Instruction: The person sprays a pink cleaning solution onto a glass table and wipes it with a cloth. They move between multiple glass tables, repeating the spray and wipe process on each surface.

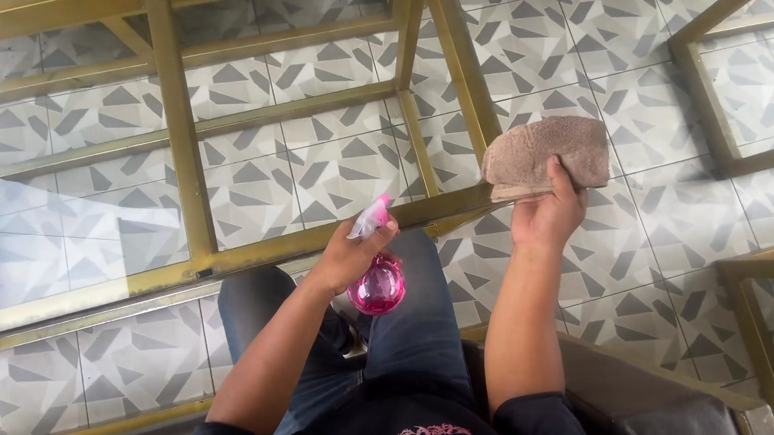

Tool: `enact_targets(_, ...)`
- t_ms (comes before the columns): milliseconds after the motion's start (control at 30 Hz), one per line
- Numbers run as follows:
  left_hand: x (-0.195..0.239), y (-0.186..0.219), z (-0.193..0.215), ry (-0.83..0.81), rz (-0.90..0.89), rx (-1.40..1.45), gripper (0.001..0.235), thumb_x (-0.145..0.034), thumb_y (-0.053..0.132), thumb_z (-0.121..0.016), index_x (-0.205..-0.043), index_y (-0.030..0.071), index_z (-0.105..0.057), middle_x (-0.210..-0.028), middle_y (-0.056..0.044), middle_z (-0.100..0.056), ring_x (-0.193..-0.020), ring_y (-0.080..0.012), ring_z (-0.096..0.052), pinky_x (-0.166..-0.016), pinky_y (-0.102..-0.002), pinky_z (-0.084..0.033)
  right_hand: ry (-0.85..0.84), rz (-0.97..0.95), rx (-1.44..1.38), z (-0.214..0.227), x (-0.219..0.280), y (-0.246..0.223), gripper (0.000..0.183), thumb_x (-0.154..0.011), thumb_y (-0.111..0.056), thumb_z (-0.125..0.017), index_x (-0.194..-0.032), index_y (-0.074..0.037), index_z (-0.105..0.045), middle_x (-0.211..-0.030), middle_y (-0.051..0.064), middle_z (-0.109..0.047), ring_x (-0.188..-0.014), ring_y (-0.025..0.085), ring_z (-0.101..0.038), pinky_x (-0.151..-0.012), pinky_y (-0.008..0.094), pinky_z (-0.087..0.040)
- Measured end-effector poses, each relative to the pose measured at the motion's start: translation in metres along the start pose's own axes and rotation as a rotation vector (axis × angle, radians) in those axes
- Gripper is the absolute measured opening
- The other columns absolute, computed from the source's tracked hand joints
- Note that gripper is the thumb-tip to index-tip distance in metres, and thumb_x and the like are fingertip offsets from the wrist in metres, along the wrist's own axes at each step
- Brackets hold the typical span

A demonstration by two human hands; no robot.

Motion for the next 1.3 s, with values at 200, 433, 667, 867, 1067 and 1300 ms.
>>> enact_targets(200,-0.001,0.005,-0.004,0.016,0.083,0.031,0.037,-0.095,0.041,-0.068,-0.107,0.006,-0.073,-0.097,-0.017,-0.074,-0.082,-0.028,-0.076,-0.089,-0.041,-0.056,-0.045,0.118,0.09,-0.014,0.003,-0.011,0.033,-0.086,0.002,-0.082,-0.112,-0.007,-0.064,-0.117,0.013,-0.073,-0.117,0.032,-0.071,-0.105,0.049,-0.061)
enact_targets(433,-0.016,0.003,-0.024,-0.024,0.155,-0.069,0.032,-0.089,0.041,-0.073,-0.108,0.015,-0.077,-0.08,-0.01,-0.077,-0.077,-0.0272,-0.077,-0.085,-0.037,-0.057,-0.097,0.159,0.066,0.016,-0.02,-0.015,0.036,-0.088,0.002,-0.082,-0.117,-0.015,-0.068,-0.12,0.014,-0.075,-0.118,0.038,-0.072,-0.103,0.055,-0.063)
enact_targets(667,-0.002,0.018,-0.027,0.007,0.171,-0.005,0.034,-0.087,0.035,-0.073,-0.109,0.01,-0.078,-0.078,-0.013,-0.075,-0.077,-0.0259,-0.075,-0.085,-0.035,-0.056,-0.068,0.169,0.101,0.016,-0.007,-0.028,0.035,-0.086,0.003,-0.081,-0.115,-0.013,-0.07,-0.115,0.015,-0.076,-0.114,0.037,-0.074,-0.099,0.052,-0.065)
enact_targets(867,-0.021,-0.016,-0.02,0.078,0.209,-0.131,0.031,-0.088,0.039,-0.071,-0.105,0.015,-0.078,-0.074,-0.009,-0.076,-0.076,-0.0237,-0.076,-0.085,-0.033,-0.056,-0.089,0.215,0.183,0.004,0.001,-0.027,0.033,-0.083,0.003,-0.083,-0.111,-0.009,-0.069,-0.11,0.016,-0.076,-0.109,0.034,-0.075,-0.093,0.049,-0.067)
enact_targets(1067,0.0,-0.013,-0.011,0.177,0.382,-0.185,0.091,-0.081,0.058,-0.076,-0.15,0.006,-0.051,-0.134,-0.026,-0.064,-0.128,-0.0453,-0.061,-0.107,-0.052,-0.047,-0.057,0.223,0.138,-0.003,0.012,-0.032,0.031,-0.085,0.0,-0.084,-0.11,-0.005,-0.067,-0.108,0.017,-0.075,-0.108,0.035,-0.075,-0.094,0.048,-0.065)
enact_targets(1300,-0.001,-0.022,0.013,0.164,0.109,-0.155,0.036,-0.091,0.041,-0.069,-0.111,0.012,-0.077,-0.107,-0.022,-0.072,-0.107,-0.0413,-0.069,-0.097,-0.045,-0.05,-0.079,0.263,0.201,-0.004,0.007,-0.027,0.033,-0.082,0.002,-0.085,-0.109,-0.003,-0.066,-0.106,0.018,-0.075,-0.106,0.035,-0.076,-0.092,0.049,-0.067)
Point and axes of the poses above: each hand's wrist, its own x-axis away from the middle knuckle, its own z-axis out of the back of the hand, y = z × x, the point moved 5 cm from there along -x, towards the middle knuckle
